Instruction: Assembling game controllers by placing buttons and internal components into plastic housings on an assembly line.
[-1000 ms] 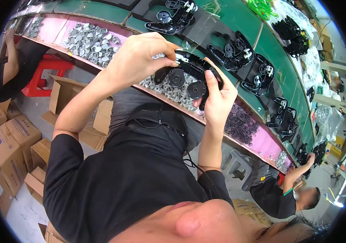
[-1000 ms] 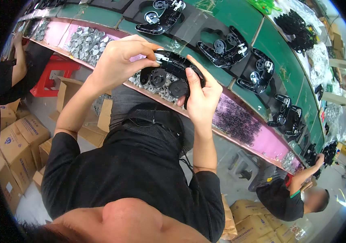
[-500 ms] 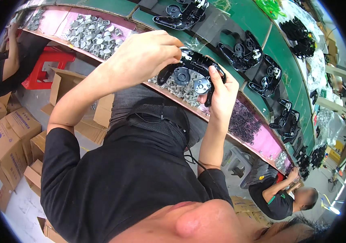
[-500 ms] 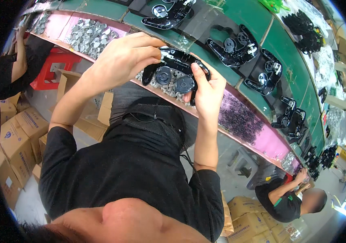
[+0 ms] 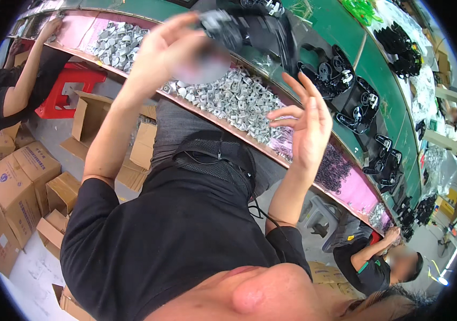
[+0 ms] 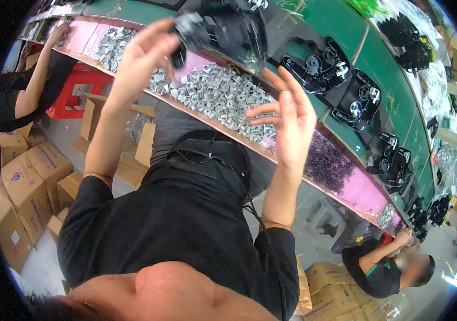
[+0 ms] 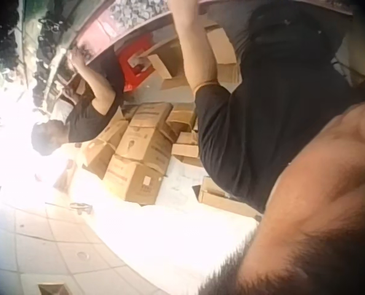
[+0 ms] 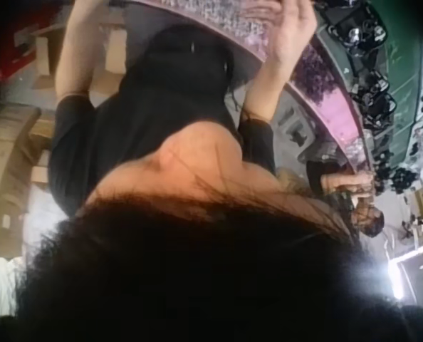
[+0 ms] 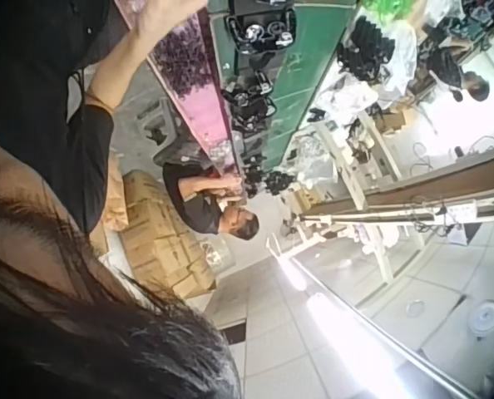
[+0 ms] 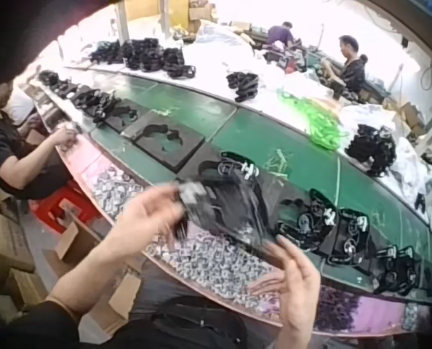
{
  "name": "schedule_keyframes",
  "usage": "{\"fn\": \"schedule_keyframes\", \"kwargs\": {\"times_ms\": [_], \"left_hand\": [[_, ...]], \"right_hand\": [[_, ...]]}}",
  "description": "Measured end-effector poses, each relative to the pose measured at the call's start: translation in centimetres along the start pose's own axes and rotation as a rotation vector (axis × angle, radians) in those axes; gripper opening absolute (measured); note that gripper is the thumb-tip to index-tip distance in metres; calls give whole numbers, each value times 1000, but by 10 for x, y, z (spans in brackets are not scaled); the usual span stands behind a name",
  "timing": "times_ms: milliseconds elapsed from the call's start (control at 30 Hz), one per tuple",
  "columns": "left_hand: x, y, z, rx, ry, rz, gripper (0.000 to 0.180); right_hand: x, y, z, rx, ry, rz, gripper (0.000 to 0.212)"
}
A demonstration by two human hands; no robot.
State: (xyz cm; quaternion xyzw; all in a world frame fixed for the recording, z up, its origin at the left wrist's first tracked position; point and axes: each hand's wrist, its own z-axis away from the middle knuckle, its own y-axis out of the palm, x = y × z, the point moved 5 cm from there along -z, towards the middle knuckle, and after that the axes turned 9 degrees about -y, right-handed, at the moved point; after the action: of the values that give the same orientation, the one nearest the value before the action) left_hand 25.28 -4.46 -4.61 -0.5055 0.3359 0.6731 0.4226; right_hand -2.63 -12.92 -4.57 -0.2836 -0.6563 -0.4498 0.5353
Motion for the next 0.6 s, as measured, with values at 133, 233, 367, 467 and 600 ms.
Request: {"fn": "schedule_keyframes", "kwargs": {"times_ms": [133,233,367,467,600], "left_hand": [[8,-43,-62,-225,63,113,61],[17,-48,-75,-323,78,152,62],[22,-47,-60,-316,99,169,60],[31,-51,-34,-272,116,-85,48],[50,-46,-14,-148,-10,-159,26]], "right_hand": [[7,-31,6,-45,-26,118,37],[12,-44,11,-175,-49,271,27],[5,-82,26,-292,-30,487,21],[-12,-105,38,-304,99,780,17],[-25,-92,35,-32,-67,1346,12]]}}
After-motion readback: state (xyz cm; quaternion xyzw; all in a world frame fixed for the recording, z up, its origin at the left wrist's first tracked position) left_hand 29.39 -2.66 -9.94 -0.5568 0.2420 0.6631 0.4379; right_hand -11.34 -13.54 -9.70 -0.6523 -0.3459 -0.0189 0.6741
